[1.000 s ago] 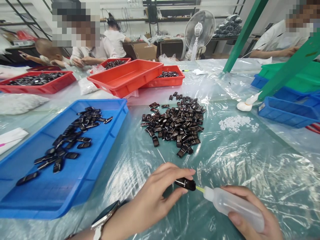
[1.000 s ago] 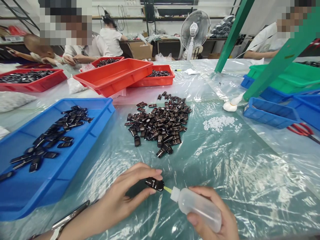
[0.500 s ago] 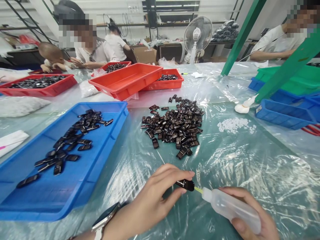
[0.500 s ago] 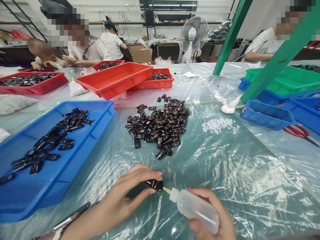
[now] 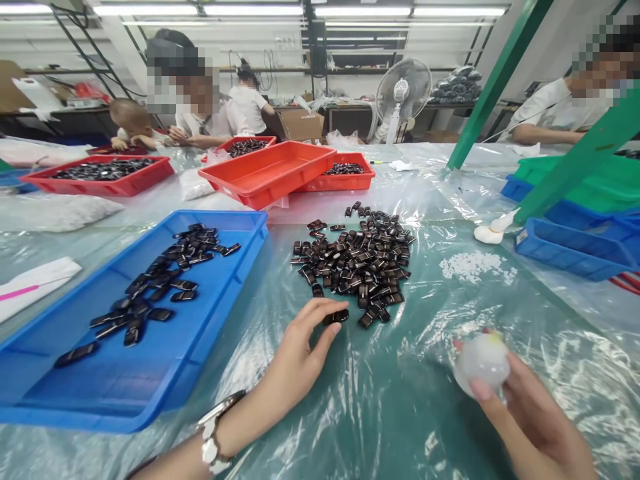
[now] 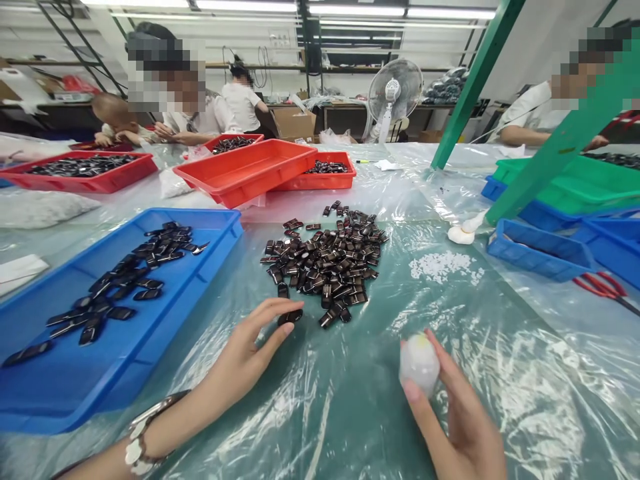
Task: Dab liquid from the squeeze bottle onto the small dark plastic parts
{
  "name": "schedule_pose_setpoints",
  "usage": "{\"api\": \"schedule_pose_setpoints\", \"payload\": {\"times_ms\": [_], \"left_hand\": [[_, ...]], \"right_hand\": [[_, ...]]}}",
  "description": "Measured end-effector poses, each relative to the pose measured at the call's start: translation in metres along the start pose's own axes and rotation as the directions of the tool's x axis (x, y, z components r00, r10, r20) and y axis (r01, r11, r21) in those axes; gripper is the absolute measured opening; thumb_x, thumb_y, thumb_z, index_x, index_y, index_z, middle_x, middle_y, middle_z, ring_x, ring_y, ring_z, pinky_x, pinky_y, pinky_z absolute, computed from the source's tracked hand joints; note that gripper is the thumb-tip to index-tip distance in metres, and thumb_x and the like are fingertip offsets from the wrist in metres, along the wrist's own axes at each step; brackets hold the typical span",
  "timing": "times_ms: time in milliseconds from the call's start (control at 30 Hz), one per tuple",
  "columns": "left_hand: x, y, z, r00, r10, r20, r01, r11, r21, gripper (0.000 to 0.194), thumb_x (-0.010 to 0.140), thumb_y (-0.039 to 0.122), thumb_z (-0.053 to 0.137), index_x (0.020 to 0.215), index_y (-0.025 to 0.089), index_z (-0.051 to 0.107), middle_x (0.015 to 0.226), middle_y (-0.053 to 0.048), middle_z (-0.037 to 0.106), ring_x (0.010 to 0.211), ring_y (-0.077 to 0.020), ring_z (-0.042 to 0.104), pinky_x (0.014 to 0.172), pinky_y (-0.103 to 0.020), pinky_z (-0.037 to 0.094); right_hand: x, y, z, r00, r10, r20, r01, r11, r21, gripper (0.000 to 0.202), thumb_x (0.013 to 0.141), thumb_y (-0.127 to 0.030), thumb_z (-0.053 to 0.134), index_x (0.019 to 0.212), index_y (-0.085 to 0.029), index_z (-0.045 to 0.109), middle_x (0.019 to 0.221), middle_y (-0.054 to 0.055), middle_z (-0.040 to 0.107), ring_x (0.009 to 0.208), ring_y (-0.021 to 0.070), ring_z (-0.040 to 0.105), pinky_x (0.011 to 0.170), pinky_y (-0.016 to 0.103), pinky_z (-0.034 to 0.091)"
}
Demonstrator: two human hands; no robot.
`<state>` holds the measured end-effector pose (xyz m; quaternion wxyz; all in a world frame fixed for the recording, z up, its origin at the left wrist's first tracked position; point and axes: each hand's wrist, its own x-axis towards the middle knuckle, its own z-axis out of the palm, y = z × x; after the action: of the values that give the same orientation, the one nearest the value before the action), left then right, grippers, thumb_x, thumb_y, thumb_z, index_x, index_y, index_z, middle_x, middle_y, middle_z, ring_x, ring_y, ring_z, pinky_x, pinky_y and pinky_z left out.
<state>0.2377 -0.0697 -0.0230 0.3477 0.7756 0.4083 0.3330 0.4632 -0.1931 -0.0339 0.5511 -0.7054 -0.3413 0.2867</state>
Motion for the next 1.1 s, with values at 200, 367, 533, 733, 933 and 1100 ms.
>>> {"api": "schedule_pose_setpoints", "payload": {"times_ms": [200,367,533,733,933,1100], "left_hand": [[-0.005,0.002,0.005,1.000,0.002,0.022,-0.001,0.999,-0.033,0.022,0.099,0.019,0.048,0.115,0.026,0.060,0.117,-0.004,0.061,0.111,-0.0208,0.059,0.092,-0.037,0.048],[-0.009,0.004,0.006,0.999,-0.034,-0.013,0.033,0.998,-0.062,0.020,0.099,0.023,0.047,0.117,0.027,0.057,0.116,-0.003,0.063,0.108,-0.0206,0.060,0.092,-0.037,0.049],[-0.008,0.005,0.006,0.999,-0.042,-0.026,0.039,0.996,-0.081,0.022,0.099,0.024,0.047,0.118,0.027,0.057,0.119,-0.003,0.064,0.111,-0.0213,0.060,0.092,-0.038,0.049],[-0.008,0.002,0.005,0.999,-0.027,-0.045,0.024,0.997,-0.072,0.022,0.099,0.023,0.047,0.119,0.027,0.056,0.121,-0.003,0.063,0.111,-0.0201,0.060,0.093,-0.036,0.049],[-0.010,0.003,0.009,1.000,-0.012,-0.011,0.012,0.998,-0.067,0.022,0.100,0.022,0.047,0.119,0.027,0.056,0.119,-0.002,0.063,0.111,-0.0199,0.060,0.093,-0.037,0.049],[-0.012,0.005,0.011,0.997,0.074,-0.009,-0.074,0.997,-0.031,0.023,0.100,0.019,0.046,0.120,0.026,0.055,0.116,-0.004,0.063,0.109,-0.0193,0.060,0.091,-0.035,0.050]], "right_hand": [[0.035,0.021,0.001,0.984,-0.173,0.036,0.175,0.937,-0.301,0.058,0.074,-0.060,0.067,0.119,-0.024,0.058,0.121,0.012,0.065,0.116,0.0381,0.058,0.079,0.045,0.054],[-0.003,0.026,0.012,0.897,-0.441,-0.030,0.381,0.806,-0.453,0.028,0.088,-0.043,0.062,0.106,-0.022,0.057,0.107,0.012,0.063,0.102,0.0348,0.063,0.088,0.049,0.048],[-0.014,0.015,0.038,0.559,-0.628,0.542,0.829,0.417,-0.372,0.032,0.098,-0.010,0.038,0.119,-0.020,0.059,0.107,0.012,0.069,0.090,0.0227,0.071,0.063,0.028,0.056],[0.007,0.000,0.078,0.295,-0.668,0.683,0.955,0.229,-0.188,0.044,0.079,0.007,0.033,0.093,-0.017,0.067,0.090,0.011,0.071,0.073,0.0260,0.069,0.053,0.034,0.055],[0.015,0.018,0.082,0.441,-0.637,0.632,0.888,0.413,-0.202,0.038,0.074,0.010,0.038,0.087,-0.014,0.066,0.084,0.014,0.065,0.074,0.0303,0.061,0.059,0.042,0.050],[0.020,0.004,0.067,0.675,-0.482,0.558,0.622,0.779,-0.079,0.018,0.095,-0.014,0.046,0.089,-0.024,0.060,0.085,0.006,0.061,0.078,0.0235,0.058,0.066,0.034,0.046]]}}
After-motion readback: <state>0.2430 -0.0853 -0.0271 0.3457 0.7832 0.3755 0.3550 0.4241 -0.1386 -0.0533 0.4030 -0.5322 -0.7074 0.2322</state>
